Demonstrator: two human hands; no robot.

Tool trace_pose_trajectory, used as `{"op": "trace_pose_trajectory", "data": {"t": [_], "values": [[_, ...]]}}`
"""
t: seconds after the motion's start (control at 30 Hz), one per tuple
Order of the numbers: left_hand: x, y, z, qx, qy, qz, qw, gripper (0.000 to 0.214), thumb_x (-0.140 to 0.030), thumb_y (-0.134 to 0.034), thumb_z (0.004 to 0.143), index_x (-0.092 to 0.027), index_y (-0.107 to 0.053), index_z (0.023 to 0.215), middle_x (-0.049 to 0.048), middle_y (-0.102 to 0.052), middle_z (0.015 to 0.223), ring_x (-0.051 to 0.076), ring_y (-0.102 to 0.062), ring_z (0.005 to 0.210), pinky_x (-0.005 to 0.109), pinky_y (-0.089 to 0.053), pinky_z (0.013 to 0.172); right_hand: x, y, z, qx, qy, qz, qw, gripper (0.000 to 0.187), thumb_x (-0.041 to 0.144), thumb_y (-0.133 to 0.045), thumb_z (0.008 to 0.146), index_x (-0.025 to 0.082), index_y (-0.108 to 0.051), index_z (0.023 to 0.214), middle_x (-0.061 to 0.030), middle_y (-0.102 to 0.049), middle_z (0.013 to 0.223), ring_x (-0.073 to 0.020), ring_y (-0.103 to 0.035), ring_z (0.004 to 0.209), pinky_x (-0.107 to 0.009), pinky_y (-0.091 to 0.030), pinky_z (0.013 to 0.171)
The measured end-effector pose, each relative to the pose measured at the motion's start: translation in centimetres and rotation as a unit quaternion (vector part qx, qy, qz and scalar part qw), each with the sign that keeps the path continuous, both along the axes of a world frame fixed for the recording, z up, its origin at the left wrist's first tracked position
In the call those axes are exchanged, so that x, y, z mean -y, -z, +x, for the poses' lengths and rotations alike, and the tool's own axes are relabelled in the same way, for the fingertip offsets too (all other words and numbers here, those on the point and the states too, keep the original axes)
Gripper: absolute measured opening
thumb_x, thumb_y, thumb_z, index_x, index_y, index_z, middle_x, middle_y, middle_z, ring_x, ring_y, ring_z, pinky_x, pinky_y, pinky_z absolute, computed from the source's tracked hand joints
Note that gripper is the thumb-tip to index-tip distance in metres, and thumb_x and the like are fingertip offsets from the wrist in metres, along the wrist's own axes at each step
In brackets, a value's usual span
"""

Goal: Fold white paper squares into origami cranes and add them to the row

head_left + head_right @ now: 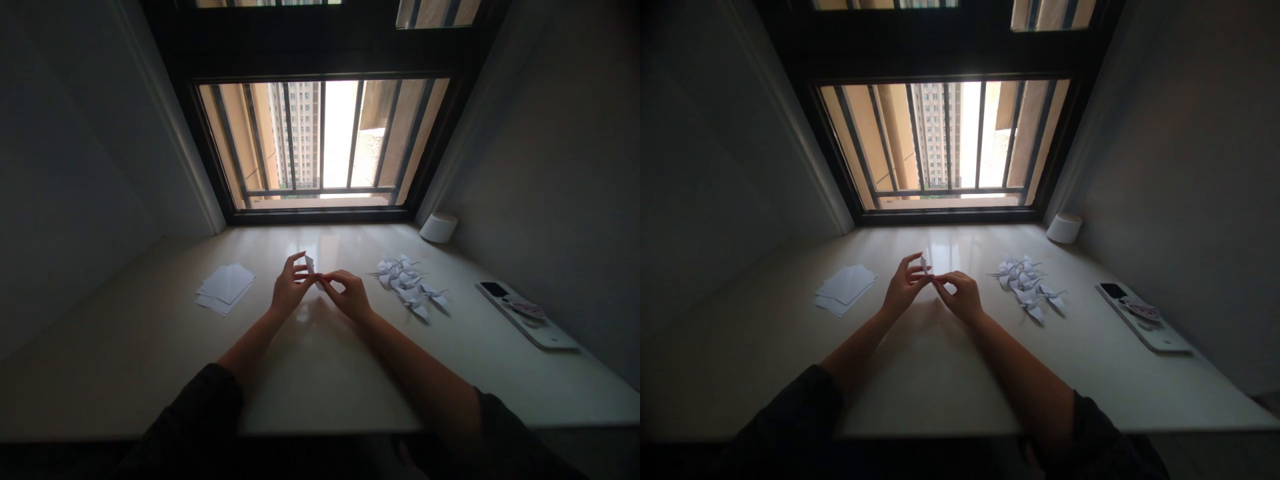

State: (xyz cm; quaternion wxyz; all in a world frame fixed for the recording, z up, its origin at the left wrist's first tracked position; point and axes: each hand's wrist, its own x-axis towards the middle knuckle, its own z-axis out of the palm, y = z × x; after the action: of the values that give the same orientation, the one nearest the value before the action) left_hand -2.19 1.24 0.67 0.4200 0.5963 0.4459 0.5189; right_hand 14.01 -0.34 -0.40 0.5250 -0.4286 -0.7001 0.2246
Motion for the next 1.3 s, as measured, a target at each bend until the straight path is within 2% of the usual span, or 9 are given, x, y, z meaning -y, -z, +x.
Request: {"op": "trace_pose_trajectory", "data": {"t": [0.2,0.4,0.47,0.63,0.77,0.87,1.0,1.13,1.3], "values": [[0.3,-0.2,0.1,-0.003,0.017,-0.002,1.0,0.064,-0.037,-0.076,0.063,-0.028,-0.049,0.12,0.0097,-0.066,0.104,0.025,-0.066,0.088,0.034,-0.052,0.073,-0.2,-0.1,0.1,-0.012,0.033,-0.01,0.999,0.018,0.041,-0.064,0.074,0.024,-0.071,0.075,-0.0041,-0.068,0.072,-0.0202,-0.061,0.069,-0.034,-0.047,0.069],[0.4,-0.8,0.2,-0.005,0.02,0.004,1.0,0.06,-0.038,-0.071,0.068,-0.028,-0.048,0.122,0.0075,-0.066,0.099,0.022,-0.066,0.084,0.031,-0.051,0.072,-1.2,0.4,0.2,-0.158,-0.026,-0.148,0.976,0.028,0.048,-0.066,0.069,0.021,-0.071,0.074,-0.0046,-0.07,0.073,-0.0216,-0.063,0.069,-0.033,-0.047,0.065],[0.5,-1.1,0.3,0.008,0.029,-0.007,1.0,0.06,-0.038,-0.071,0.067,-0.027,-0.048,0.122,0.0068,-0.066,0.097,0.021,-0.066,0.082,0.029,-0.051,0.07,-1.6,0.7,0.3,-0.203,-0.019,-0.163,0.965,0.029,0.048,-0.067,0.068,0.02,-0.07,0.074,-0.0047,-0.069,0.072,-0.0206,-0.062,0.067,-0.032,-0.047,0.063],[0.6,-1.4,0.4,0.032,0.117,-0.017,0.992,0.062,-0.035,-0.07,0.069,-0.026,-0.044,0.124,0.0068,-0.065,0.098,0.018,-0.065,0.078,0.028,-0.049,0.069,-2.6,1.8,0.6,-0.284,0.084,-0.144,0.944,0.035,0.053,-0.066,0.065,0.019,-0.068,0.074,-0.0045,-0.067,0.069,-0.0184,-0.059,0.063,-0.029,-0.044,0.058],[0.7,-1.4,0.4,0.006,0.193,-0.014,0.981,0.057,-0.033,-0.073,0.067,-0.024,-0.048,0.117,0.0071,-0.065,0.099,0.02,-0.064,0.085,0.03,-0.05,0.072,-3.0,2.2,0.6,-0.346,0.092,-0.176,0.917,0.04,0.053,-0.068,0.062,0.016,-0.068,0.079,-0.0042,-0.067,0.067,-0.0174,-0.058,0.059,-0.029,-0.043,0.055],[0.5,-1.2,0.2,-0.026,0.212,-0.002,0.977,0.063,-0.031,-0.076,0.064,-0.025,-0.046,0.119,0.0081,-0.063,0.104,0.022,-0.063,0.092,0.033,-0.05,0.076,-3.1,2.1,0.7,-0.351,0.095,-0.2,0.91,0.036,0.048,-0.071,0.059,0.016,-0.069,0.075,-0.0028,-0.067,0.066,-0.0155,-0.057,0.059,-0.027,-0.042,0.055],[0.2,-1.1,-0.3,-0.095,0.17,0.045,0.98,0.063,-0.032,-0.078,0.06,-0.027,-0.05,0.116,0.0076,-0.064,0.106,0.023,-0.063,0.095,0.037,-0.05,0.08,-3.2,1.8,1.2,-0.346,0.09,-0.233,0.904,0.031,0.044,-0.073,0.059,0.016,-0.07,0.073,-0.0024,-0.067,0.066,-0.0142,-0.056,0.058,-0.026,-0.04,0.055],[-0.2,-1.3,-0.8,-0.169,0.049,0.133,0.975,0.037,-0.038,-0.072,0.067,-0.026,-0.063,0.101,0.006,-0.066,0.103,0.023,-0.062,0.094,0.037,-0.05,0.08,-3.1,1.7,1.4,-0.391,0.024,-0.26,0.883,0.031,0.04,-0.075,0.057,0.016,-0.071,0.077,-0.0033,-0.068,0.069,-0.0139,-0.057,0.058,-0.026,-0.041,0.055],[-0.8,-1.2,-1.0,-0.119,-0.041,0.165,0.978,0.021,-0.041,-0.068,0.07,-0.021,-0.07,0.077,0.0072,-0.065,0.101,0.021,-0.059,0.095,0.031,-0.048,0.076,-3.1,1.4,1.4,-0.404,-0.043,-0.276,0.871,0.042,0.03,-0.074,0.055,0.021,-0.068,0.096,-0.0002,-0.066,0.065,-0.0115,-0.052,0.052,-0.024,-0.037,0.048]]}}
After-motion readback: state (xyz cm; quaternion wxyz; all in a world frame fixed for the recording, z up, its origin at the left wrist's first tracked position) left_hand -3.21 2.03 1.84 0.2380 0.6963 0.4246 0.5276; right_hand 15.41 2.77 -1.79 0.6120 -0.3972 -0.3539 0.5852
